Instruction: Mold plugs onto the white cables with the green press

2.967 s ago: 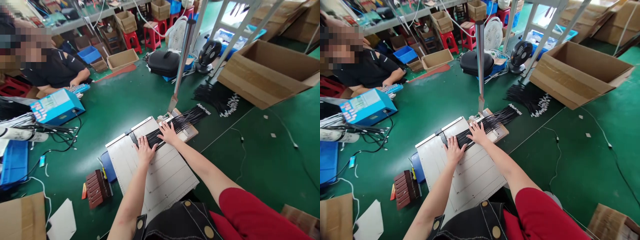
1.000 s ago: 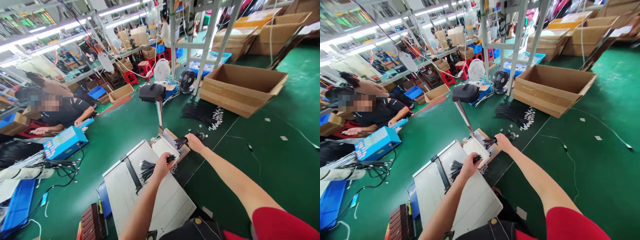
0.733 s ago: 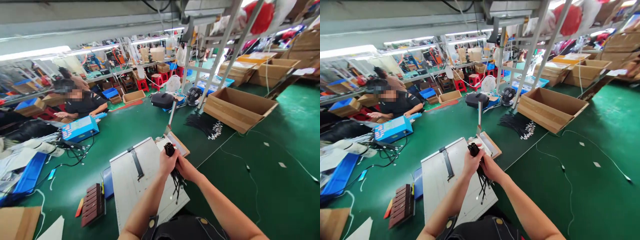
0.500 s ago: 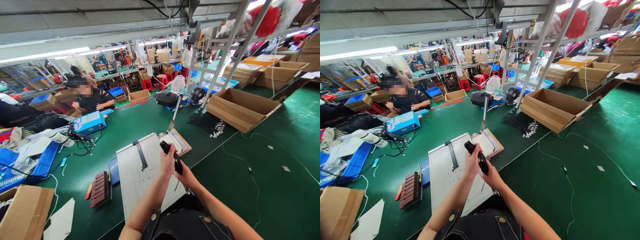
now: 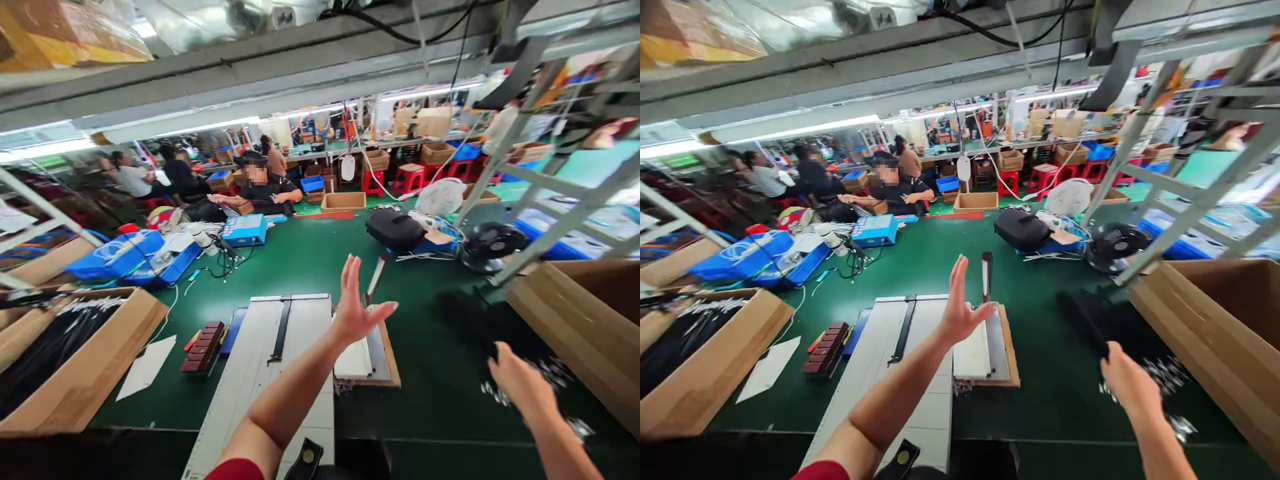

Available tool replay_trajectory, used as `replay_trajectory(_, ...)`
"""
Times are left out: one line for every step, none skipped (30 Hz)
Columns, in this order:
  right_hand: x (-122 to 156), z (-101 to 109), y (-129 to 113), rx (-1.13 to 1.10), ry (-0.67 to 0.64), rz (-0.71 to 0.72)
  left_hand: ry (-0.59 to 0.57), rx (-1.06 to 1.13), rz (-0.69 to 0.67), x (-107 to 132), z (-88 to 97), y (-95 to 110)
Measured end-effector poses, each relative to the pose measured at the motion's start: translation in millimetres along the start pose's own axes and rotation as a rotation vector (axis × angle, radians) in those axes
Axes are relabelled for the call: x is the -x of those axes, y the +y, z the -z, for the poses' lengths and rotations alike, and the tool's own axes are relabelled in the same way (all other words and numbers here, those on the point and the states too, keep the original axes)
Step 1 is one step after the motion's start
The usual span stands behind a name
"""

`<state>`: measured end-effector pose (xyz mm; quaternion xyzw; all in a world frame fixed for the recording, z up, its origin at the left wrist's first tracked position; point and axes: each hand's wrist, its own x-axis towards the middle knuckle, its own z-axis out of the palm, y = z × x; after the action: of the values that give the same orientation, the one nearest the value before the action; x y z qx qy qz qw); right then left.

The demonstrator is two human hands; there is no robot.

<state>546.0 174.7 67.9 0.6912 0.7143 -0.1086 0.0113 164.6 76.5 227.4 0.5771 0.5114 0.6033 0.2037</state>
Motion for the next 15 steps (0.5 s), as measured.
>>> replay_trajectory(-30,1,13,-0.009,0.007,-0.001,-0.001,-0.005,-0.030,-11,-12.7,6)
replay_trajectory(-56,0,22,-0.015,0.014,0.000,0.002,0.008,-0.034,-20,-23.6,10)
replay_trajectory(-77,-3,27,-0.015,0.036,0.008,0.011,0.033,-0.015,-27,-32.2,13)
replay_trajectory(-91,-8,28,-0.011,0.076,0.027,0.027,0.070,0.017,-31,-38.1,16)
replay_trajectory(-99,-15,27,-0.010,0.130,0.060,0.048,0.113,0.054,-34,-41.3,17)
replay_trajectory(-101,-24,23,-0.021,0.190,0.109,0.069,0.159,0.090,-33,-42.1,19)
replay_trajectory(-96,-34,18,-0.046,0.243,0.174,0.080,0.202,0.119,-31,-40.8,21)
replay_trajectory(-87,-45,14,-0.083,0.280,0.240,0.075,0.237,0.138,-26,-38.1,23)
replay_trajectory(-73,-56,11,-0.126,0.298,0.294,0.049,0.256,0.145,-19,-34.5,26)
replay_trajectory(-56,-67,9,-0.165,0.302,0.338,0.004,0.253,0.134,-9,-30.6,29)
replay_trajectory(-36,-77,9,-0.198,0.292,0.367,-0.063,0.226,0.107,2,-27.0,32)
replay_trajectory(-13,-87,10,-0.225,0.267,0.374,-0.150,0.185,0.070,15,-23.9,34)
replay_trajectory(12,-95,12,-0.245,0.222,0.360,-0.252,0.137,0.028,30,-21.6,35)
replay_trajectory(39,-102,14,-0.261,0.155,0.331,-0.361,0.086,-0.017,46,-20.0,35)
replay_trajectory(69,-108,16,-0.273,0.061,0.304,-0.469,0.032,-0.063,63,-19.0,33)
